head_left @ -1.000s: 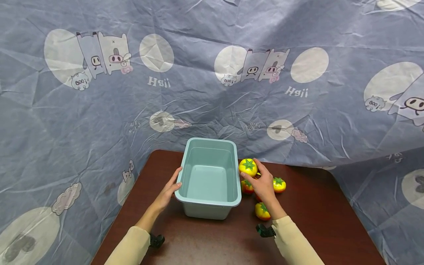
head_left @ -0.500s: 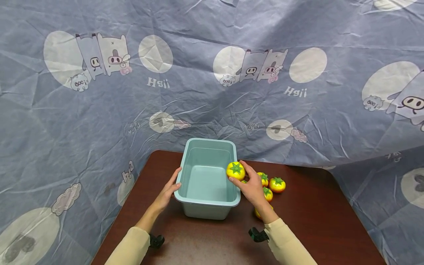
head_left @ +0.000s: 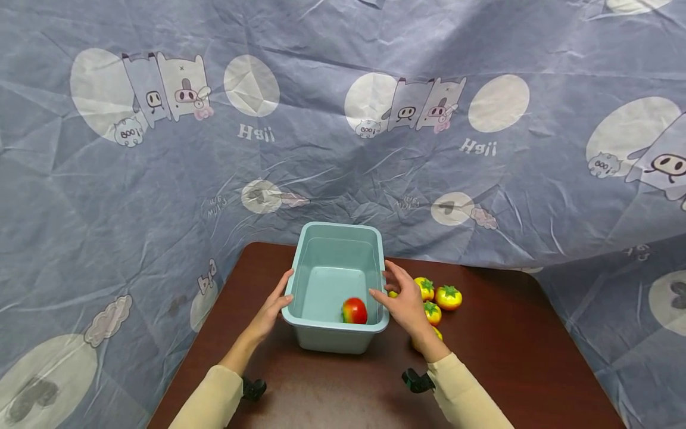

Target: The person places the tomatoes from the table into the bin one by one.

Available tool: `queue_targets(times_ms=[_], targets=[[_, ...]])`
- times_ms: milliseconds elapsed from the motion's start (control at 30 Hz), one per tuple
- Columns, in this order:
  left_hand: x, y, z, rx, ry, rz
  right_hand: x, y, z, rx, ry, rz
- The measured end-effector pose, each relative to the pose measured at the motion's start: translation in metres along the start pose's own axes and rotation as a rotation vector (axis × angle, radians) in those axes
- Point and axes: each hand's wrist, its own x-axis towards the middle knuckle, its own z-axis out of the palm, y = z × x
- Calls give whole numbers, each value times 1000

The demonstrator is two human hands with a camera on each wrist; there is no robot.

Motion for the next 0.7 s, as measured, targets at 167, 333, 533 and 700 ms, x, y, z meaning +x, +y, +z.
queue_targets(times_ms=[167, 333, 533, 700], targets=[[1, 2, 1, -2, 16, -32, -3, 3, -5, 16, 12, 48], [1, 2, 2, -1, 22, -51, -6, 10, -5, 22, 34, 77], [1, 2, 2, -4, 11, -31, -10, 17, -6, 34, 69, 147], [0, 3, 2, 4, 17, -28, -13, 19, -12, 29, 105, 192]])
